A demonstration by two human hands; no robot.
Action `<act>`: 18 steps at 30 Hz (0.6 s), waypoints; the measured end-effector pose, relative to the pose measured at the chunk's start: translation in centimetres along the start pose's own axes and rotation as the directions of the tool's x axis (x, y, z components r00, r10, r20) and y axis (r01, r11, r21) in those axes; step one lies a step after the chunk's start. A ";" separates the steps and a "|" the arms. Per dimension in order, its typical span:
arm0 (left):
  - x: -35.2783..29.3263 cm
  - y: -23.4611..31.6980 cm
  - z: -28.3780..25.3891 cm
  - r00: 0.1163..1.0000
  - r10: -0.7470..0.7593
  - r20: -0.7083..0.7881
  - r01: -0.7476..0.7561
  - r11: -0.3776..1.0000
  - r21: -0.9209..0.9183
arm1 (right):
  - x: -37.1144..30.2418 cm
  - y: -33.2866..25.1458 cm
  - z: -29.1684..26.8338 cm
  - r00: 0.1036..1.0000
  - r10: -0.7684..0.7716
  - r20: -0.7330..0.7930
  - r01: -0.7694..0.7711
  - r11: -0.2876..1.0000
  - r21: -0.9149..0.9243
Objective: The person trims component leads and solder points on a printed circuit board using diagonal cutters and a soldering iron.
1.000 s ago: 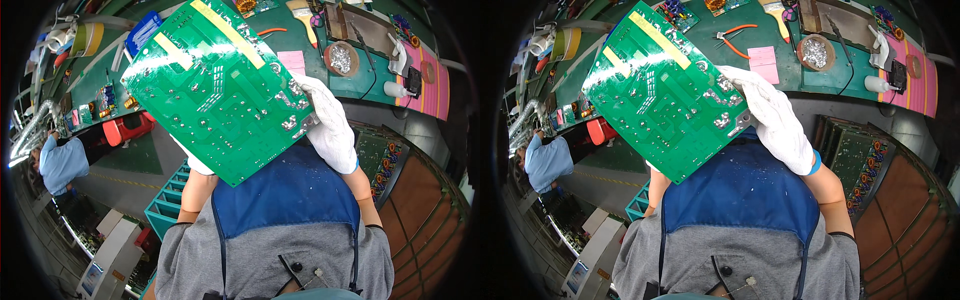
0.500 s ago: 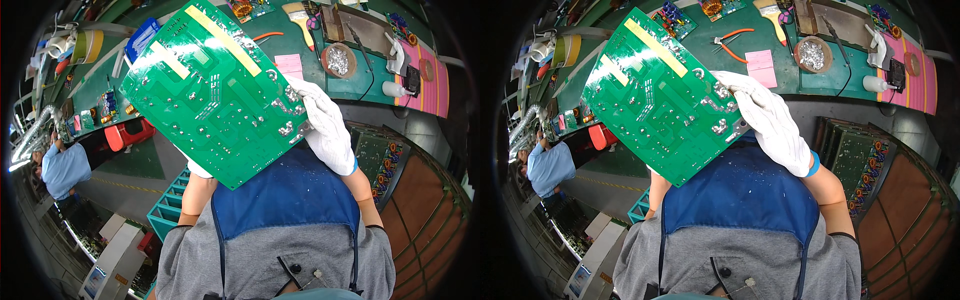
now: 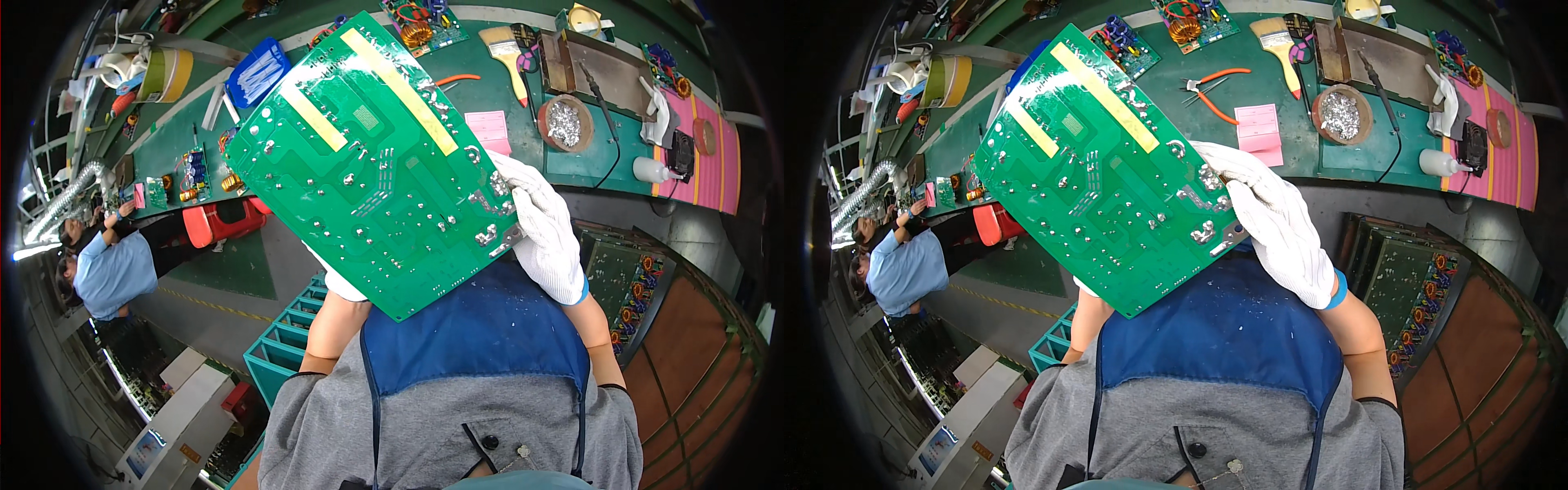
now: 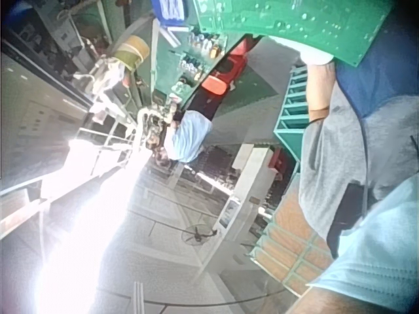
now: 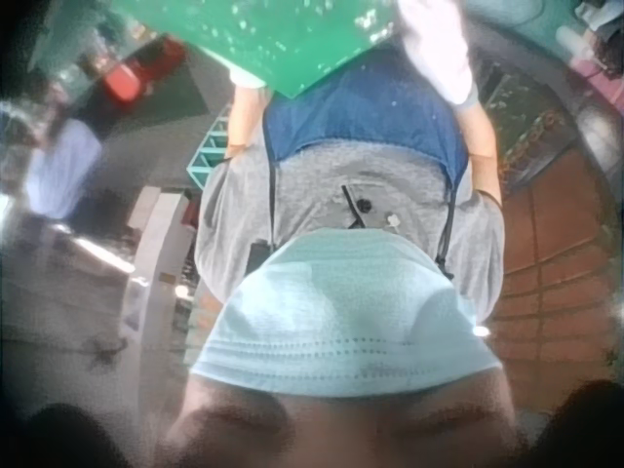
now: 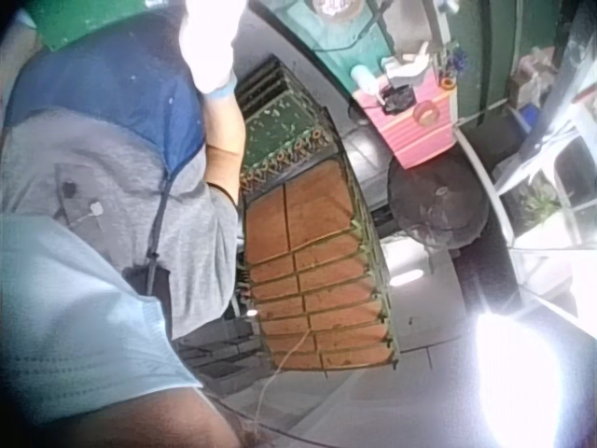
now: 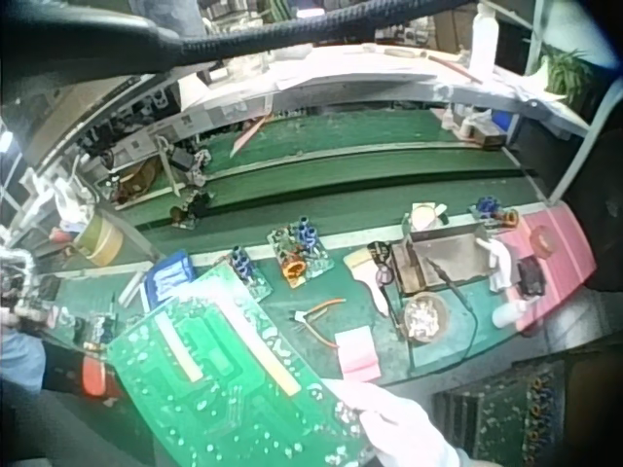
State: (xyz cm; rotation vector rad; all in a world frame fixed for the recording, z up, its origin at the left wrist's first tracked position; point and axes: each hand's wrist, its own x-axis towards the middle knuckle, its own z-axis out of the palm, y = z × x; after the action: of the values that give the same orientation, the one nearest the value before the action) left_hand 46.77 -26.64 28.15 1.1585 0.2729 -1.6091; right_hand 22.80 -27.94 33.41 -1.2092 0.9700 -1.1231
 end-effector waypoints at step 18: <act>-2.4 -0.2 0.5 0.998 -0.041 -0.043 0.041 0.999 -0.017 | -0.8 -0.1 0.0 0.984 0.178 -0.006 -0.172 0.957 0.234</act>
State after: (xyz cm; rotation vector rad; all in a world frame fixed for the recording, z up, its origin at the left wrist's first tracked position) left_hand 46.22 -25.49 30.22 1.1832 0.3385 -1.6164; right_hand 22.67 -27.17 33.47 -0.9032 0.9189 -1.0807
